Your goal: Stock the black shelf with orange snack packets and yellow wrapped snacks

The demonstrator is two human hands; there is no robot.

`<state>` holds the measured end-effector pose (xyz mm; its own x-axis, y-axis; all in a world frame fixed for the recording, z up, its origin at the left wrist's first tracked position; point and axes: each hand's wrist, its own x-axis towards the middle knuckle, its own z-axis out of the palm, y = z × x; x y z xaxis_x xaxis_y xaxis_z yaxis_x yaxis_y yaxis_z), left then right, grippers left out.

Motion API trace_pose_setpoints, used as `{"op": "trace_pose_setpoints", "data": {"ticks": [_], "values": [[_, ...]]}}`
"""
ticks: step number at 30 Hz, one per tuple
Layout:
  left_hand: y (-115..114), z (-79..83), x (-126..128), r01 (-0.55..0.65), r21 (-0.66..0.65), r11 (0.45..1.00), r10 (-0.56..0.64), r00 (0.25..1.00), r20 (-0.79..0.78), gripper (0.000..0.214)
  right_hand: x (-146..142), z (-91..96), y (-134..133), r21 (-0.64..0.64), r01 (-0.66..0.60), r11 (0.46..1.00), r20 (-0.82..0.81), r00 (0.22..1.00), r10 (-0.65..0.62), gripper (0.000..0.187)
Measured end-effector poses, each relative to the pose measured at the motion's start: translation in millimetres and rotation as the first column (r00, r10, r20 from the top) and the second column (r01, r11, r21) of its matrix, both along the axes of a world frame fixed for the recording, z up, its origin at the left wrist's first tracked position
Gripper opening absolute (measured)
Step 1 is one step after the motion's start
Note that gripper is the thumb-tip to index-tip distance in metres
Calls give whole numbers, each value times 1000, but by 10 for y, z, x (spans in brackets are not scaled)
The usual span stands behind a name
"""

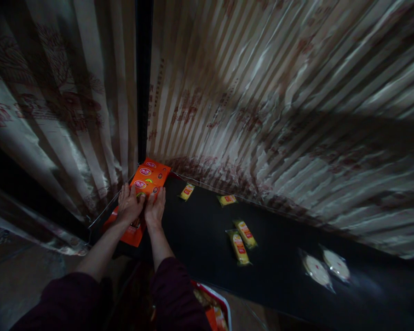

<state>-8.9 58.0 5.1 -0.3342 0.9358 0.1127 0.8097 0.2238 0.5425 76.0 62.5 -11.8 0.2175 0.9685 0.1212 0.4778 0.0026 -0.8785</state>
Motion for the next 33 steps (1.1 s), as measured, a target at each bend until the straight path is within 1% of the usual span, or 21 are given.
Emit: {"op": "trace_pose_setpoints", "data": {"ticks": [4, 9, 12, 15, 18, 21, 24, 26, 28, 31, 33], "values": [[-3, -1, 7, -17, 7, 1000, 17, 1000, 22, 59, 18, 1, 25, 7, -33, 999, -1, 999, 33, 61], [-5, -38, 14, -10, 75, 997, 10, 1000, 0, 55, 42, -48, 30, 44, 35, 998, 14, 999, -36, 59], [-3, -31, 24, -16, 98, 995, 16, 1000, 1, 52, 53, -66, 31, 41, 27, 999, 23, 999, -27, 61], [-13, -3, 45, -7, 72, 997, 8, 1000, -12, 53, 61, -68, 42, 33, 22, 999, 29, 999, -23, 62], [-31, 5, 69, 35, 26, 999, -34, 998, -45, 54, 58, -70, 69, 44, 26, 999, 29, 999, -27, 57], [-34, -40, 74, 76, -12, 997, -77, 994, -76, 55, 45, -69, 96, 57, 14, 998, 21, 1000, -15, 52], [-20, -112, 64, 82, -15, 997, -83, 991, -101, 56, 42, -39, 81, 43, -3, 999, 25, 1000, 2, 52], [-11, -136, 63, 87, 13, 996, -85, 989, -121, 55, 60, 4, 17, 53, 1, 999, 31, 1000, -3, 52], [-17, -113, 71, 79, 57, 995, -71, 989, -127, 53, 102, 61, -110, 77, 15, 997, 32, 999, -17, 51], [-82, 5, 105, 76, 144, 987, -62, 993, -100, 51, 207, 157, -438, 114, 25, 993, 31, 999, -29, 51], [-178, 108, 150, 130, 213, 968, -119, 991, -65, 48, 296, 218, -736, 155, 1, 988, 20, 1000, -4, 48]]}}
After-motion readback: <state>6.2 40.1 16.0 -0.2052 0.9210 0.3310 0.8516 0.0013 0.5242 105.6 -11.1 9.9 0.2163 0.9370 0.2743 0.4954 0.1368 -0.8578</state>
